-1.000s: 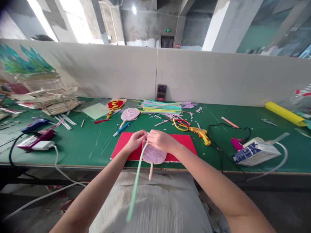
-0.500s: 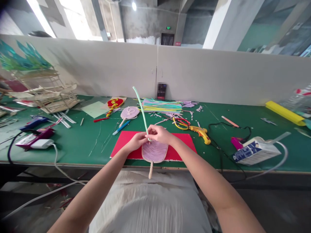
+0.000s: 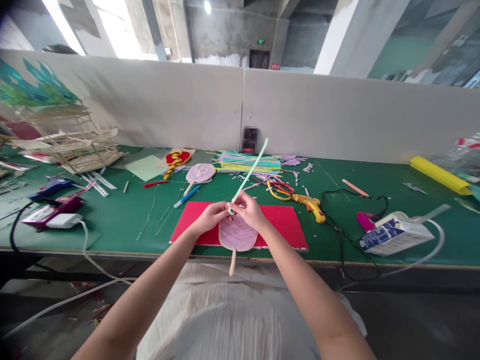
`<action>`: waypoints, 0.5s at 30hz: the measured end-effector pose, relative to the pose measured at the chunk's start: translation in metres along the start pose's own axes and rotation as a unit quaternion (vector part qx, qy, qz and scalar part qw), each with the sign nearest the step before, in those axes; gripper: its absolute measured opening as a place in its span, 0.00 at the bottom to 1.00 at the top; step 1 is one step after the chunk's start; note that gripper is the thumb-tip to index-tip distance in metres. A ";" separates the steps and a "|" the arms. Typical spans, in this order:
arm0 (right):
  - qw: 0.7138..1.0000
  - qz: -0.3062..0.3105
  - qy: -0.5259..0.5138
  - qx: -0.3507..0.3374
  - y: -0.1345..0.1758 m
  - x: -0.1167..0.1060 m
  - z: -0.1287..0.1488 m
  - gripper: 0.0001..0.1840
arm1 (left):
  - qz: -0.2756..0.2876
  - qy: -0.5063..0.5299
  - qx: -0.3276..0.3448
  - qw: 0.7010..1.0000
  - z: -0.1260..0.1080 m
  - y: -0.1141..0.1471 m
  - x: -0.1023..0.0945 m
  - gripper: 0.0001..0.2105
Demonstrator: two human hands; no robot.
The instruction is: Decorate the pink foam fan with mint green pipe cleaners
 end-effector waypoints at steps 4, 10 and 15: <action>0.999 -0.035 -0.004 -0.013 0.004 -0.002 -0.005 0.15 | -0.002 -0.008 0.003 1.000 -0.002 0.001 0.000 0.14; 0.997 -0.073 -0.030 -0.017 0.010 -0.004 -0.009 0.16 | -0.005 -0.013 0.010 1.000 -0.005 0.001 -0.001 0.14; 0.997 -0.069 0.001 -0.025 0.012 -0.005 -0.008 0.15 | -0.005 -0.023 0.014 1.000 -0.007 0.001 0.000 0.13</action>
Point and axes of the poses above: each hand's wrist, its own y-axis away from the middle knuckle, its own x-axis out of the palm, z = x × y, the point moved 7 cm from there along -y, towards the middle knuckle, and after that the axes turned 8 degrees about -z, right-handed, at the moved point
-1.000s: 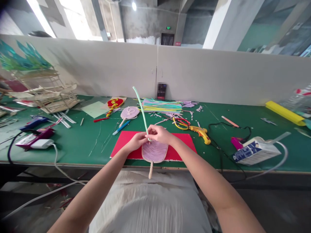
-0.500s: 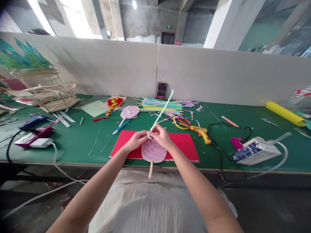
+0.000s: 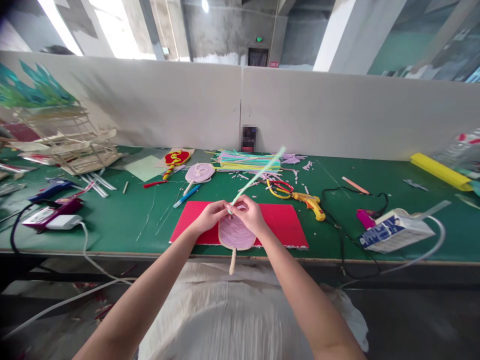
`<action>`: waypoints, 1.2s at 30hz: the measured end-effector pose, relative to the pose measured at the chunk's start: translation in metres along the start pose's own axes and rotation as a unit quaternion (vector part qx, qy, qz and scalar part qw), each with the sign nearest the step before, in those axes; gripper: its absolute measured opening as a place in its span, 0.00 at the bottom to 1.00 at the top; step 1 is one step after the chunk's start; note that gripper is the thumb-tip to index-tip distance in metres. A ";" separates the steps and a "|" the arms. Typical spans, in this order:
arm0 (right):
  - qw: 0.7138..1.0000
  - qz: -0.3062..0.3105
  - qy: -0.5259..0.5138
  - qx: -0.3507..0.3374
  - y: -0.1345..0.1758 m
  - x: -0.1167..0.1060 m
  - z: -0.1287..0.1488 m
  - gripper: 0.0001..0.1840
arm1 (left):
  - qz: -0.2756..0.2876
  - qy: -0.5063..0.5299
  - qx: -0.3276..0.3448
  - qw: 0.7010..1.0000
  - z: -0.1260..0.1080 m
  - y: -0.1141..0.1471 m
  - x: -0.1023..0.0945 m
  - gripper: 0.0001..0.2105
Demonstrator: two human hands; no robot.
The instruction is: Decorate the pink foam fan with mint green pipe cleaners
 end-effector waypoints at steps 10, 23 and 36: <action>1.000 -0.031 0.004 0.004 0.004 0.002 -0.001 0.13 | -0.008 0.001 0.008 1.000 -0.003 0.000 -0.002 0.14; 0.991 -0.088 -0.085 0.060 0.008 -0.001 -0.012 0.13 | -0.010 0.009 0.007 1.000 -0.001 0.000 -0.003 0.13; 0.986 -0.150 -0.064 0.033 0.016 -0.004 -0.008 0.13 | -0.015 0.005 0.011 1.000 0.000 -0.002 -0.003 0.13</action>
Point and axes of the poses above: each hand's wrist, its own y-axis away from the middle knuckle, its own x-axis out of the palm, z = x × y, the point moved 7 cm from there along -y, towards the middle knuckle, and after that the axes turned 8 degrees about -z, right-handed, at the moved point
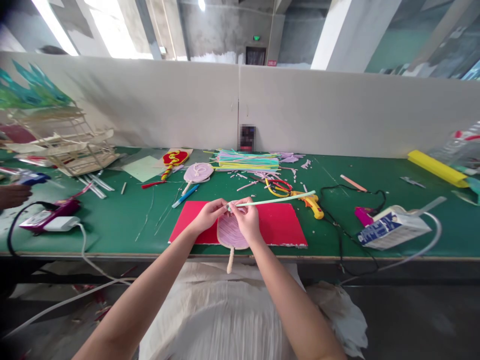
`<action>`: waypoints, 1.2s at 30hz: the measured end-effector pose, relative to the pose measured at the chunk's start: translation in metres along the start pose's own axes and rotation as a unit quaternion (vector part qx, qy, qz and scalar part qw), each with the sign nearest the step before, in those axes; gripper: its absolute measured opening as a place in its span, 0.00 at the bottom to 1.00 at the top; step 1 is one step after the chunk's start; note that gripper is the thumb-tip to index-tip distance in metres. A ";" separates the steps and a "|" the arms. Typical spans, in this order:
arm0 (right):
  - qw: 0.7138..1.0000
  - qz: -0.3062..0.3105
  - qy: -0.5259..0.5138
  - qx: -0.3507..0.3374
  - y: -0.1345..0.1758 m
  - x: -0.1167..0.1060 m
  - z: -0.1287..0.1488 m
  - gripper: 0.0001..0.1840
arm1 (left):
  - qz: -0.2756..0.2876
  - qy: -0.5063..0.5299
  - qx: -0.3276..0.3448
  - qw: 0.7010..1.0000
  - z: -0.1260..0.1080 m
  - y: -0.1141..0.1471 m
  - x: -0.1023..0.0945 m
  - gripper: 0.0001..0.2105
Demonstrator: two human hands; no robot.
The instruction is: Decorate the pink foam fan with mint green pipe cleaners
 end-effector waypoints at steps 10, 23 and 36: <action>1.000 -0.010 0.010 0.001 0.001 0.000 0.001 0.13 | 0.005 0.048 -0.038 0.998 0.008 -0.001 0.000 0.13; 0.998 -0.004 -0.021 0.058 0.001 -0.003 -0.009 0.15 | -0.046 -0.071 0.028 0.996 -0.003 0.001 -0.005 0.10; 0.998 0.036 -0.009 0.045 0.002 0.000 -0.007 0.15 | -0.035 -0.062 0.006 0.997 0.004 0.000 -0.002 0.12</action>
Point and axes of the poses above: each hand's wrist, its own y-axis away from the middle knuckle, its own x-axis out of the palm, z = x × y, the point moved 7 cm from there along -y, towards the middle knuckle, and after that the axes turned 8 degrees about -z, right-handed, at the moved point
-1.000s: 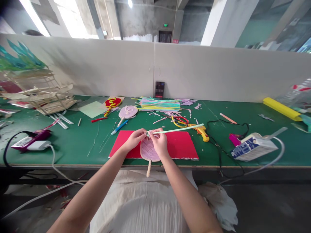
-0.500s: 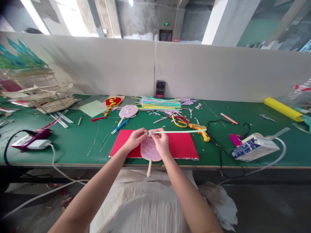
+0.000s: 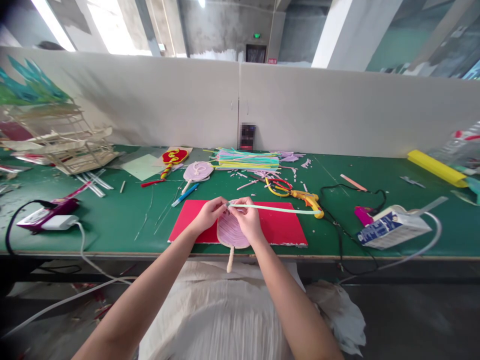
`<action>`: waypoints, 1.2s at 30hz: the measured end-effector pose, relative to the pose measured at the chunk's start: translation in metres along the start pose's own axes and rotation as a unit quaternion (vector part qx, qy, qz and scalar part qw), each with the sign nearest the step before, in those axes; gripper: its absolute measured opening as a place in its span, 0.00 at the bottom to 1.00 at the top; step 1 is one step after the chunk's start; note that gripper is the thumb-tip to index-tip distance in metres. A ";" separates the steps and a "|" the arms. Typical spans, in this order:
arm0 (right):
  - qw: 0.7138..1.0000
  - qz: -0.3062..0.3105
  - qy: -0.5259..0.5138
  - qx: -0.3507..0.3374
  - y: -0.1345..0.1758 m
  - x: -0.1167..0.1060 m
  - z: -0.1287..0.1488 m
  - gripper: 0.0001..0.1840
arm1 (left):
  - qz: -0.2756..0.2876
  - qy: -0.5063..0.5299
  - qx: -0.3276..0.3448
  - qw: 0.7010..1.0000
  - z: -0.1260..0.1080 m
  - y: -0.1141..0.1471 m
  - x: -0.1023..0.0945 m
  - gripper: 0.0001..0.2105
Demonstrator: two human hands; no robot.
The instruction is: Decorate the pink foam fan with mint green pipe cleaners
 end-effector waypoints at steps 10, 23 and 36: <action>0.997 0.016 0.070 -0.022 0.003 -0.003 -0.002 0.13 | 0.009 0.013 0.007 1.000 -0.002 0.001 0.001 0.11; 0.999 0.024 0.043 0.006 -0.001 -0.008 -0.010 0.12 | 0.041 0.021 0.007 0.999 -0.005 0.001 0.005 0.12; 0.996 0.086 0.022 0.019 -0.008 -0.011 -0.002 0.18 | 0.065 0.025 -0.005 0.998 -0.001 0.002 0.009 0.12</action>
Point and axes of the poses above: each hand's wrist, its own y-axis away from the middle knuckle, its own x-axis out of the palm, z = x × y, the point moved 7 cm from there along -y, towards the middle knuckle, and after that the axes turned 8 degrees about -z, right-handed, at the moved point
